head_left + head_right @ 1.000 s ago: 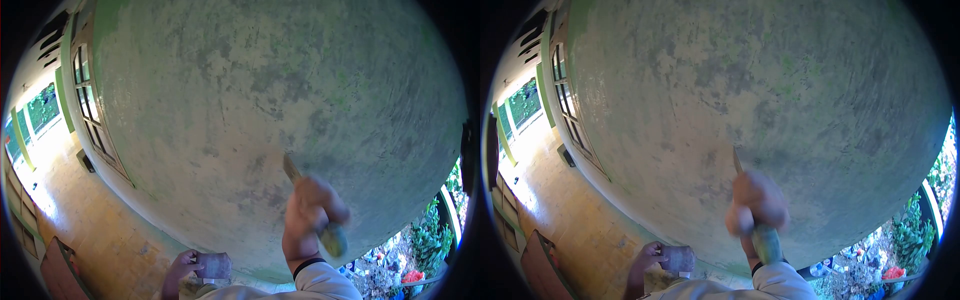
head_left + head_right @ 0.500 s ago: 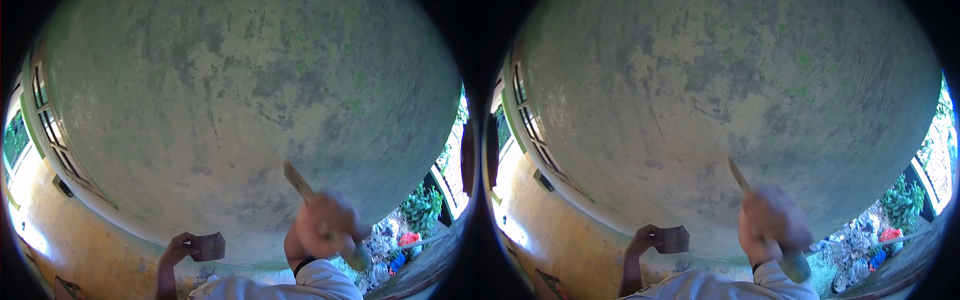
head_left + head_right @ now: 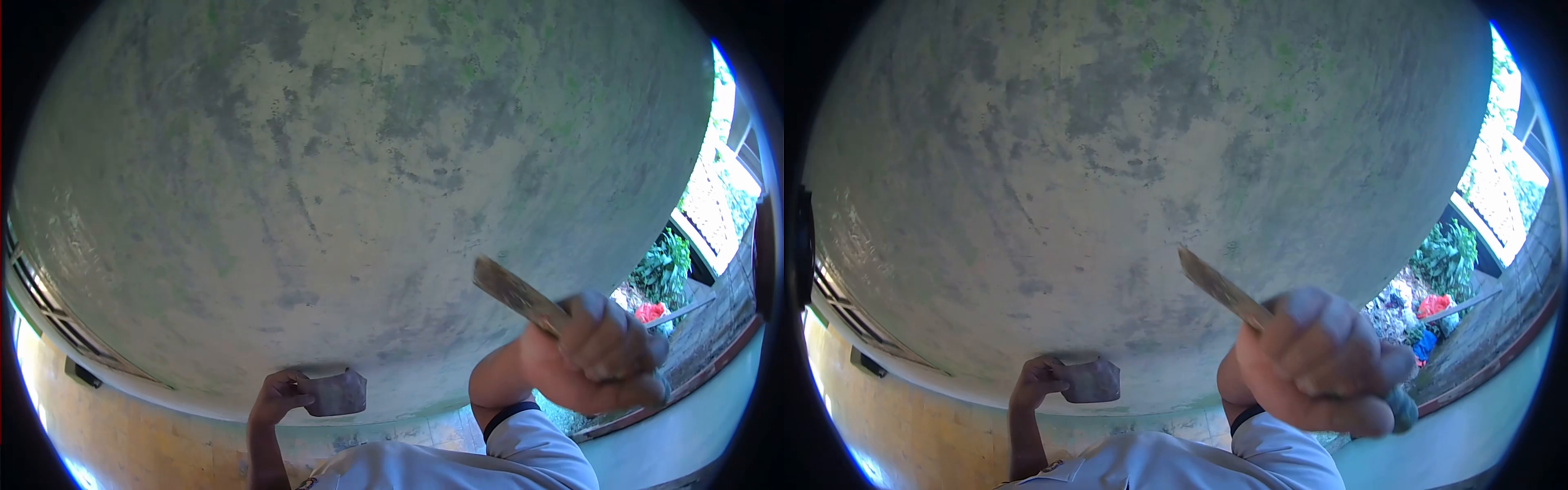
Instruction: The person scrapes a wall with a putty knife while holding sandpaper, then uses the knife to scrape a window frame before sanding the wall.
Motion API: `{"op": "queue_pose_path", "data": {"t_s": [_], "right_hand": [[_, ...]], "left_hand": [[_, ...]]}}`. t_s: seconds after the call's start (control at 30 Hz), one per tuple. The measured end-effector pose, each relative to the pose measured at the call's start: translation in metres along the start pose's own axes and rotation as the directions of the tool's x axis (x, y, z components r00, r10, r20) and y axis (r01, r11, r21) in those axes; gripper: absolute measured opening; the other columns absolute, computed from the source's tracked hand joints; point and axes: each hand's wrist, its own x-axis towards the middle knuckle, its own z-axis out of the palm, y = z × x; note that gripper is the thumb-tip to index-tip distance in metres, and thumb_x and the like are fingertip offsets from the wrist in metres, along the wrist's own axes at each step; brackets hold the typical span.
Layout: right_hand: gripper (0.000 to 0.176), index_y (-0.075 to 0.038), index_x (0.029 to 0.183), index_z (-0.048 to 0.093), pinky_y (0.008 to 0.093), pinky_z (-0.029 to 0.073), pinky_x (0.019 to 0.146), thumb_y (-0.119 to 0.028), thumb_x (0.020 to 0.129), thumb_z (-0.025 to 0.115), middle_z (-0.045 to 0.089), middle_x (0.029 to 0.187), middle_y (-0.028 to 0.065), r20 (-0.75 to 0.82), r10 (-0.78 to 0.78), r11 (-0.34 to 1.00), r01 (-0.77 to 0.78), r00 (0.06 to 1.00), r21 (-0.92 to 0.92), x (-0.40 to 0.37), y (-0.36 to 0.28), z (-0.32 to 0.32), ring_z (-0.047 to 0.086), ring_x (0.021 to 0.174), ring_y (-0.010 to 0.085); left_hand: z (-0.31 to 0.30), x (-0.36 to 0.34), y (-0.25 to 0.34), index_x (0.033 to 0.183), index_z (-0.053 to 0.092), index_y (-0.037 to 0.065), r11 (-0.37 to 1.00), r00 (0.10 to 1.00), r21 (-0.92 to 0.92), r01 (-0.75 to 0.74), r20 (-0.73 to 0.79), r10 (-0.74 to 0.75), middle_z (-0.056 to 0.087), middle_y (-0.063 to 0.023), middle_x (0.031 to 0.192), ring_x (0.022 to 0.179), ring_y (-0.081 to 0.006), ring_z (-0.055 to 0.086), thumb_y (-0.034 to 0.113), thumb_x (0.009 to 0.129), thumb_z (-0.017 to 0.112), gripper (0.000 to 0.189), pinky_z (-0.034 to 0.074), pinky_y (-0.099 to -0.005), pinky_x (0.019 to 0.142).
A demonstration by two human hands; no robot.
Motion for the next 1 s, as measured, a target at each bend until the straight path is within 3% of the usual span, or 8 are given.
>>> {"op": "queue_pose_path", "data": {"t_s": [0.07,0.23,0.43,0.57,0.77,0.87,0.97,1.0], "right_hand": [[0.034,-0.012,0.073,0.039,0.0245,0.028,0.043,-0.035,0.098,0.040,0.038,0.057,-0.0012,-0.076,0.148,0.988,-0.143,0.986,0.064,-0.007,0.019,0.005,0.032,0.044,0.0079],[0.039,-0.012,0.065,0.038,0.0235,0.029,0.043,-0.034,0.097,0.041,0.040,0.057,-0.0012,-0.023,0.019,0.998,-0.017,1.000,0.053,0.004,-0.008,0.007,0.036,0.044,0.0070],[0.040,-0.013,0.066,0.038,0.0228,0.030,0.043,-0.037,0.096,0.043,0.037,0.054,-0.0022,-0.116,0.121,0.990,-0.128,0.986,-0.059,-0.005,0.009,0.010,0.036,0.043,0.0064],[0.033,-0.011,0.079,0.035,0.0249,0.027,0.037,-0.038,0.095,0.045,0.040,0.056,0.0013,-0.100,-0.020,1.000,0.018,0.995,-0.020,-0.010,0.010,0.014,0.034,0.041,0.0101],[0.029,-0.007,0.077,0.039,0.0285,0.032,0.036,-0.024,0.090,0.058,0.043,0.053,0.0030,0.019,0.256,0.966,-0.255,0.967,-0.037,-0.030,-0.002,0.028,0.039,0.040,0.0135],[0.024,-0.005,0.073,0.045,0.0297,0.034,0.037,-0.013,0.084,0.064,0.048,0.053,0.0042,0.096,0.387,0.919,-0.392,0.917,0.046,-0.093,-0.011,0.032,0.044,0.041,0.0156],[0.013,-0.002,0.074,0.052,0.0319,0.042,0.046,-0.003,0.078,0.065,0.055,0.060,0.0061,0.222,0.823,0.562,-0.695,0.523,-0.448,-0.171,-0.026,0.027,0.049,0.048,0.0166],[0.013,-0.002,0.074,0.052,0.0319,0.042,0.046,-0.003,0.078,0.065,0.055,0.060,0.0061,0.244,0.827,0.561,-0.711,0.507,-0.424,-0.192,-0.032,0.026,0.049,0.048,0.0166]], "left_hand": [[-0.006,-0.001,0.000,0.090,0.059,-0.001,1.000,0.999,0.003,0.027,0.023,-0.028,0.063,-0.0091,0.084,0.079,-0.0188,0.063,-0.015,0.070,0.066,0.026,0.056,-0.0323,0.067],[-0.011,0.003,-0.001,0.088,0.061,-0.001,0.998,0.996,0.019,-0.058,0.064,0.057,0.064,-0.0073,0.088,0.084,-0.0183,0.064,-0.017,0.067,0.067,0.028,0.055,-0.0330,0.073],[-0.018,0.002,-0.002,0.090,0.062,0.000,0.999,0.993,0.023,0.047,0.103,-0.049,0.064,-0.0058,0.086,0.081,-0.0162,0.063,-0.015,0.066,0.069,0.029,0.053,-0.0312,0.074],[-0.018,0.004,0.003,0.091,0.061,0.000,0.994,0.990,0.089,0.070,0.119,-0.080,0.062,-0.0045,0.083,0.078,-0.0139,0.062,-0.015,0.067,0.070,0.030,0.052,-0.0295,0.072],[-0.014,0.003,0.003,0.090,0.060,0.002,0.995,0.992,0.084,0.059,0.106,-0.068,0.061,-0.0030,0.083,0.079,-0.0127,0.061,-0.011,0.067,0.070,0.028,0.051,-0.0289,0.071],[-0.004,0.001,-0.005,0.093,0.058,0.003,0.997,0.989,-0.034,0.069,0.134,-0.064,0.060,-0.0022,0.084,0.079,-0.0124,0.060,-0.009,0.070,0.068,0.028,0.050,-0.0284,0.072],[0.012,-0.010,-0.013,0.096,0.055,0.003,0.993,0.989,-0.106,0.055,0.140,-0.040,0.059,-0.0018,0.085,0.082,-0.0112,0.058,-0.009,0.071,0.066,0.029,0.048,-0.0278,0.074],[0.019,-0.015,-0.017,0.097,0.055,0.003,0.979,0.975,-0.183,0.092,0.216,-0.051,0.059,-0.0017,0.085,0.083,-0.0107,0.058,-0.009,0.072,0.065,0.029,0.047,-0.0272,0.075]]}}
